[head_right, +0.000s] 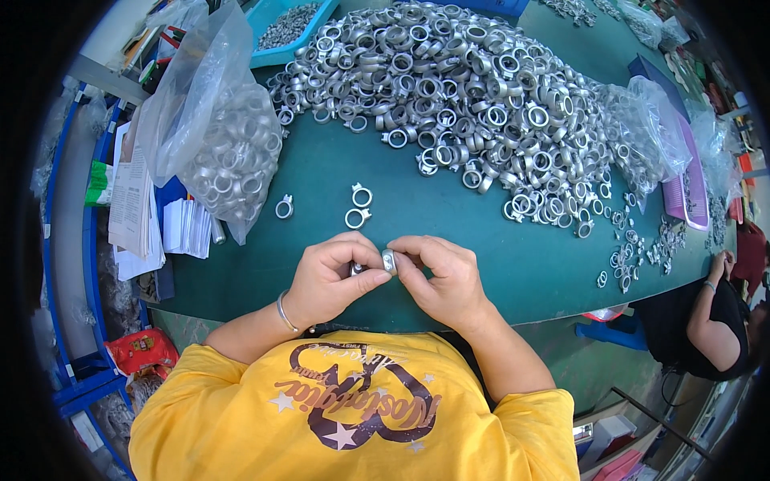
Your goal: The person picks up and fits together small silver metal ring-shaped components by hand at a workbench, handling them one at a time and placing the assembled pieces back onto the work surface.
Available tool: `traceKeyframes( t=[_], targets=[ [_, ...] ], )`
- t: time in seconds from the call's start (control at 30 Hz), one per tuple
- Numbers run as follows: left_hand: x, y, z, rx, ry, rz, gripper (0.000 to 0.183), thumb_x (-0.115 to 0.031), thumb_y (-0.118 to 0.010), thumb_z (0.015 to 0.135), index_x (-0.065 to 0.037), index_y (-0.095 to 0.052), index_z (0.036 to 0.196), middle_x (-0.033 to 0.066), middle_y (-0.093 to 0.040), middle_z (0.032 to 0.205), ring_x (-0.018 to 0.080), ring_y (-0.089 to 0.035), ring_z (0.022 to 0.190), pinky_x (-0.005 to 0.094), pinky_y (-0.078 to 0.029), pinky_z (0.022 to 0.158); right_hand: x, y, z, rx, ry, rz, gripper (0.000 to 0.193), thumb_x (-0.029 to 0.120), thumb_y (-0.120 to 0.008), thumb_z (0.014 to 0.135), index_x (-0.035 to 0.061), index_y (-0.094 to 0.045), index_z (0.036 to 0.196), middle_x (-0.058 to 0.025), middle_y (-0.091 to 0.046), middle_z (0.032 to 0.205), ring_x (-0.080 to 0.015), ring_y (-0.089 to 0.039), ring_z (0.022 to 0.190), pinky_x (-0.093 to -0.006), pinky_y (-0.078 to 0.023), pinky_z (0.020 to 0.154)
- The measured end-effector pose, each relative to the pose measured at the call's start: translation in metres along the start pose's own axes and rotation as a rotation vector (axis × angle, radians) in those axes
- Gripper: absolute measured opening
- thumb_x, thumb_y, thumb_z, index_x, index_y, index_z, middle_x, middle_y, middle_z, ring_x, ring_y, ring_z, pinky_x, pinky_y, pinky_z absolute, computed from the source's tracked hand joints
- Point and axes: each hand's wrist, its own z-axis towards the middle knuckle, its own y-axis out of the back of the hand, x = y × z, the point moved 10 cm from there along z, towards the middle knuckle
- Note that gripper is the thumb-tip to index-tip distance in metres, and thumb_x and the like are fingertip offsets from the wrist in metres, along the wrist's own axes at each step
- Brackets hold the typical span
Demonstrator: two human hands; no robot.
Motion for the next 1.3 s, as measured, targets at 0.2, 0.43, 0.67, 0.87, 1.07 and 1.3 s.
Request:
traceKeyframes(
  t=[0.2,0.43,0.67,0.87,1.07,1.3],
  targets=[
    [-0.012,0.001,0.001,-0.023,-0.09,0.091,0.008,-0.003,-0.069,0.074,-0.003,-0.064,0.081,0.0026,-0.06,0.079,0.0078,-0.052,0.065,0.0195,-0.039,0.055,-0.02,-0.007,-0.004,0.065,-0.17,0.172,0.012,0.002,-0.063,0.079,0.0001,-0.063,0.091,-0.0078,-0.065,0.076,-0.0121,-0.062,0.065,-0.0228,-0.049,0.057],
    [-0.022,0.006,0.001,-0.068,-0.187,0.184,0.008,0.0,-0.067,0.075,-0.003,-0.062,0.08,0.0017,-0.058,0.077,0.0096,-0.053,0.065,0.0216,-0.041,0.055,-0.046,-0.029,-0.017,0.188,-0.53,0.719,0.017,0.011,-0.06,0.086,-0.0014,-0.06,0.098,-0.0032,-0.062,0.087,-0.0073,-0.059,0.074,-0.0214,-0.048,0.062],
    [0.047,0.063,0.002,-0.468,0.163,-0.61,0.008,-0.002,-0.052,0.086,-0.004,-0.051,0.093,0.0018,-0.05,0.077,0.0062,-0.042,0.057,0.0191,-0.032,0.046,-0.024,-0.009,0.01,0.208,-0.099,-0.369,0.026,0.002,-0.066,0.068,0.0042,-0.062,0.094,-0.0127,-0.053,0.086,-0.0314,-0.052,0.083,-0.0361,-0.045,0.074],
    [0.055,0.085,0.002,-0.623,-0.005,-0.628,0.007,-0.003,-0.049,0.088,-0.005,-0.05,0.094,0.0023,-0.05,0.076,0.0055,-0.04,0.055,0.0182,-0.031,0.044,0.006,-0.04,0.036,0.163,0.199,-0.399,0.011,0.008,-0.068,0.071,0.007,-0.062,0.081,-0.0083,-0.054,0.079,-0.0271,-0.052,0.074,-0.0368,-0.044,0.066],
    [0.055,0.083,-0.003,-0.575,-0.006,-0.473,0.008,-0.003,-0.052,0.087,-0.003,-0.051,0.095,0.0006,-0.05,0.075,0.0035,-0.041,0.055,0.0169,-0.031,0.044,0.0,-0.071,0.039,0.229,0.215,-0.553,0.012,0.016,-0.069,0.071,0.0084,-0.062,0.076,-0.0068,-0.053,0.075,-0.0263,-0.051,0.071,-0.0369,-0.042,0.062],
    [0.05,0.055,0.002,-0.308,0.068,-0.364,0.009,-0.01,-0.061,0.086,-0.003,-0.056,0.09,-0.0027,-0.051,0.076,0.0015,-0.043,0.058,0.0144,-0.035,0.051,-0.018,-0.04,0.034,0.128,-0.057,0.188,0.014,-0.006,-0.065,0.073,0.0014,-0.063,0.085,-0.0108,-0.061,0.093,-0.0177,-0.06,0.076,-0.024,-0.048,0.063]
  ],
)
